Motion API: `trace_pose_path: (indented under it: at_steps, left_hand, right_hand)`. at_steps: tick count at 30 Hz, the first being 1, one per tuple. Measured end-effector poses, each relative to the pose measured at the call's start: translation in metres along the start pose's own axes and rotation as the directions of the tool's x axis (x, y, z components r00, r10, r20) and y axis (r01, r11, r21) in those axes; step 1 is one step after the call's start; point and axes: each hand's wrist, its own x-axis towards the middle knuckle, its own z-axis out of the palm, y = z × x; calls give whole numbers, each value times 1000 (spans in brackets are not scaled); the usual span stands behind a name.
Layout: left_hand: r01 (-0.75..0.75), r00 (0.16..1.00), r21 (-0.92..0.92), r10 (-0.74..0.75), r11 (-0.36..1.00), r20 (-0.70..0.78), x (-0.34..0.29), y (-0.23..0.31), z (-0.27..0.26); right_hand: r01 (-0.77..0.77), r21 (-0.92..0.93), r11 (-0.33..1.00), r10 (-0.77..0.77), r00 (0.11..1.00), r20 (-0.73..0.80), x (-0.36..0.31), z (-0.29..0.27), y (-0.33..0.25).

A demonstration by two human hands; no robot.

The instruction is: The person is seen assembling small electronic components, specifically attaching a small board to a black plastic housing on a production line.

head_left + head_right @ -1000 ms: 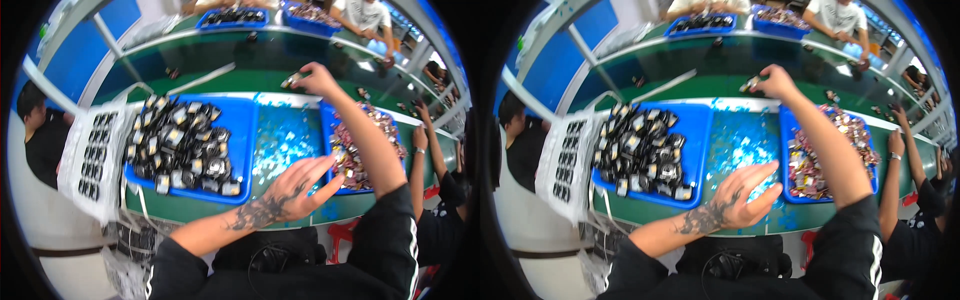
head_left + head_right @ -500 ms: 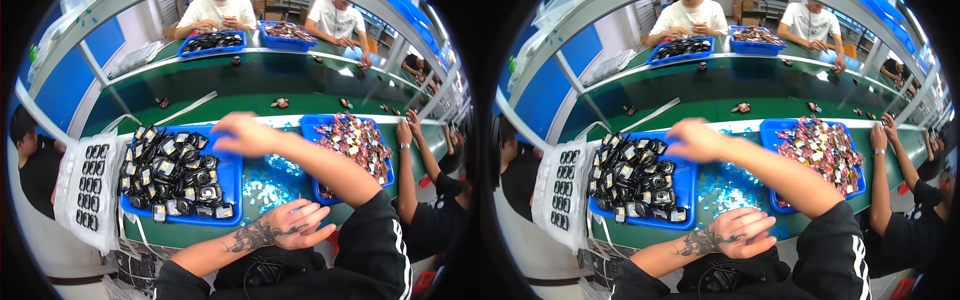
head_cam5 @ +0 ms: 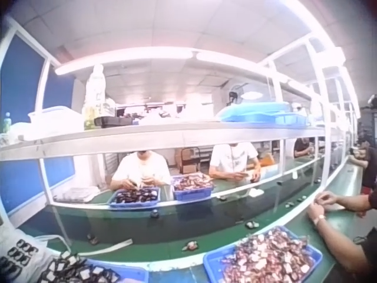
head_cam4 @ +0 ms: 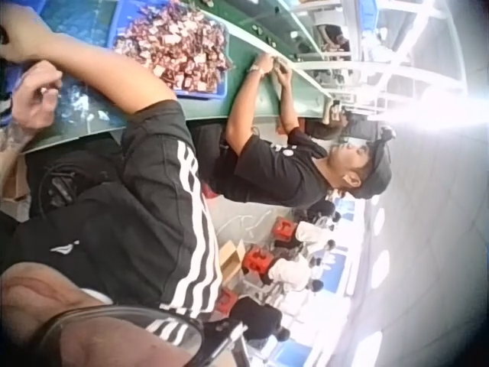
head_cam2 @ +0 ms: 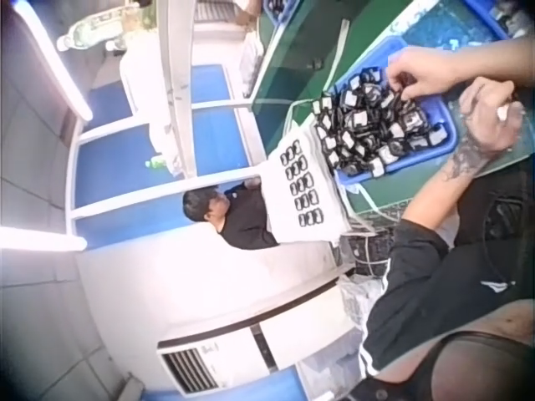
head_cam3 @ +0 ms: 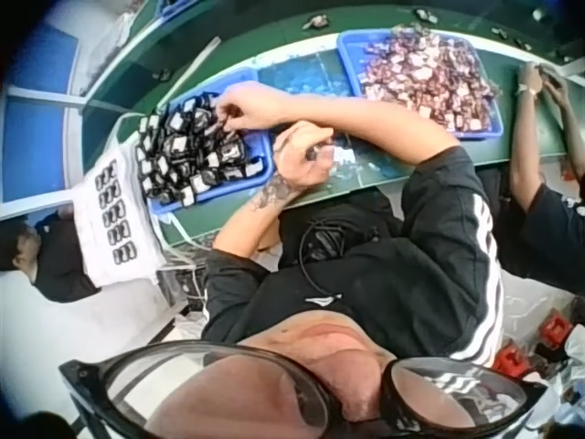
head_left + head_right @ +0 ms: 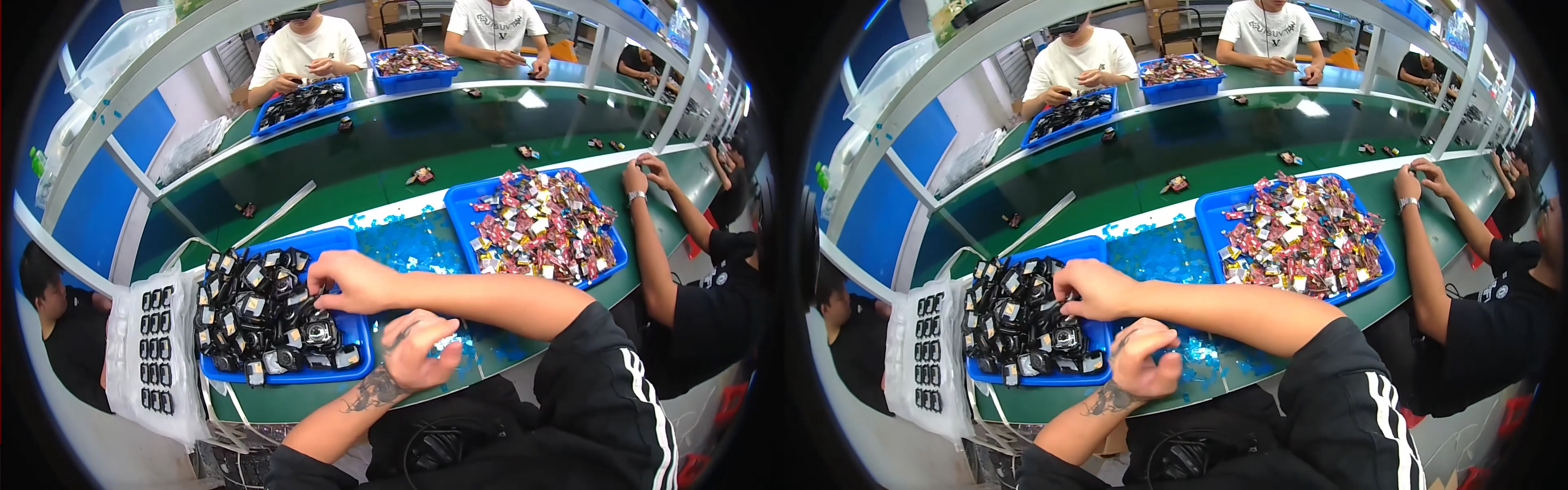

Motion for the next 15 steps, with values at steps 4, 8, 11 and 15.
trace_pose_path:
  at_steps: [4,8,11,15]
  left_hand:
    - [380,886,-176,-413,908,-212,-8,-3,5]
    - [521,638,-718,-770,462,-32,2,-9,6]
    - [655,499,-718,-848,234,178,7,-11,8]
    - [652,427,-741,-885,161,183,5,-13,13]
  right_hand:
    - [-55,-86,995,35,976,-215,-21,-52,-23]
    - [60,-488,871,-231,926,-299,-71,-88,-55]
    - [90,-663,743,-254,955,-154,-111,-89,-63]
    - [11,-459,888,-127,967,-222,-140,-101,-76]
